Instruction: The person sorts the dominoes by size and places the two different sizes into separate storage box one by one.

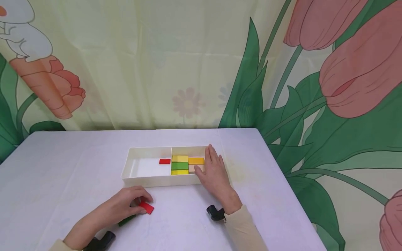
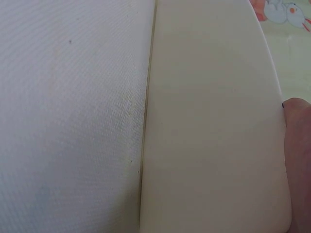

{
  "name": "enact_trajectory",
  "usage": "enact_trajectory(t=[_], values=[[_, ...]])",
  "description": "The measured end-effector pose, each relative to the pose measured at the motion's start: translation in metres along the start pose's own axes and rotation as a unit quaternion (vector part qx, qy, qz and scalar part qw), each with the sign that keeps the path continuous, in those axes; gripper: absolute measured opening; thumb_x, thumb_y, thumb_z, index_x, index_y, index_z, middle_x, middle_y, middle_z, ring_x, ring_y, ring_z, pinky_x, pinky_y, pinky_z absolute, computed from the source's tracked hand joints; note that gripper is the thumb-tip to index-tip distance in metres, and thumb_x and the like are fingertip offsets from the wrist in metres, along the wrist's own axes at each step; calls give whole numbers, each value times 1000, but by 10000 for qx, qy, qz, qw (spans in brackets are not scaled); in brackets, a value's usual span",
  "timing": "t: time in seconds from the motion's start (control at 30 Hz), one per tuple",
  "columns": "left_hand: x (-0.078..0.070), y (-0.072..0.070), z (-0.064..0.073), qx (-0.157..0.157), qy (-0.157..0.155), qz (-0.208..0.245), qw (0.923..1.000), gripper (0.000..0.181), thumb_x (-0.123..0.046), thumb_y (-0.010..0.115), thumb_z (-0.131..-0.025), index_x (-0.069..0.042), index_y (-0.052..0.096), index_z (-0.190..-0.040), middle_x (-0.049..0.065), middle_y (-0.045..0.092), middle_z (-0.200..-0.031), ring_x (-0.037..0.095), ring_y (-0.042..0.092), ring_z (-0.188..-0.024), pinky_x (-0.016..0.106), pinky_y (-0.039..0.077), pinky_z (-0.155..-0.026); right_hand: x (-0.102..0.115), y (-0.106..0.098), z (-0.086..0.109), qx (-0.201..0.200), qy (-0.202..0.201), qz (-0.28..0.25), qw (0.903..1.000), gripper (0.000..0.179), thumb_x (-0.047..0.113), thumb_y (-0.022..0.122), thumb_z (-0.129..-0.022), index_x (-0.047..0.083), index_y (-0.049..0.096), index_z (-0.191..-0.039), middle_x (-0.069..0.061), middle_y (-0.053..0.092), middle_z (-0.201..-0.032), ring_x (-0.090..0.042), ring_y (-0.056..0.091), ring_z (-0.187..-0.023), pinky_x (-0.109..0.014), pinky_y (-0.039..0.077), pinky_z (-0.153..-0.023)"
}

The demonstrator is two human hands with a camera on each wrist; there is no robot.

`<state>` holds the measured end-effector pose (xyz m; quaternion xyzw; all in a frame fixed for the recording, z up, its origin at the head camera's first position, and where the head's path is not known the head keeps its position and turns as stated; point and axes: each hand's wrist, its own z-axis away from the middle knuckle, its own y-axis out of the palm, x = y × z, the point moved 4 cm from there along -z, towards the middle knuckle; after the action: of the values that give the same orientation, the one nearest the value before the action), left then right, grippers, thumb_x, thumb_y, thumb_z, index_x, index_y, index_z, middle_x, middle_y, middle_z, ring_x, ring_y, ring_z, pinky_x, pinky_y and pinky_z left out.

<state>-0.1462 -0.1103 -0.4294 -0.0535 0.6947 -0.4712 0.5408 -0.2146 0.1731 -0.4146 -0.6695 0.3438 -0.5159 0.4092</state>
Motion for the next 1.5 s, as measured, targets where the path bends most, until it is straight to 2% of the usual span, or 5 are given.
enact_trajectory(t=[0.2,0.7,1.03,1.37,1.5], values=[[-1,-3,4,-31,257,-29,9997,26,-9,80,-82,-16,71,-104,-8,65,-98,4,57,-83,18,55,-72,0,1,1,-25,-20,-40,10000,80,42,50,-100,-2,15,-157,-14,9,-167,-31,14,-155,-52,13,-125],[-1,-5,1,-336,-124,-323,9988,24,-9,80,-81,-17,73,-102,-10,65,-95,5,58,-82,18,55,-71,1,0,2,6,60,-28,10000,81,43,50,-100,-1,13,-157,-14,9,-168,-31,14,-155,-52,13,-125],[-5,-10,4,-563,-145,28,9983,25,-10,79,-82,-18,73,-104,-9,67,-98,6,61,-85,19,57,-75,0,0,1,7,48,-89,9999,81,42,50,-100,0,11,-158,-13,7,-168,-31,13,-155,-51,12,-126],[-22,-25,2,-1060,840,-138,9907,29,-2,76,-83,-17,70,-107,-9,71,-100,4,64,-86,23,59,-77,-1,0,-1,14,16,-121,9999,81,43,49,-100,0,12,-158,-12,7,-168,-30,12,-155,-51,12,-126],[-28,-33,-3,-1180,841,-341,9889,29,-5,78,-82,-16,70,-108,-7,71,-101,3,64,-86,24,59,-77,-1,0,0,21,-6,-122,9999,81,43,49,-101,0,12,-157,-13,8,-168,-30,12,-155,-52,12,-125]])
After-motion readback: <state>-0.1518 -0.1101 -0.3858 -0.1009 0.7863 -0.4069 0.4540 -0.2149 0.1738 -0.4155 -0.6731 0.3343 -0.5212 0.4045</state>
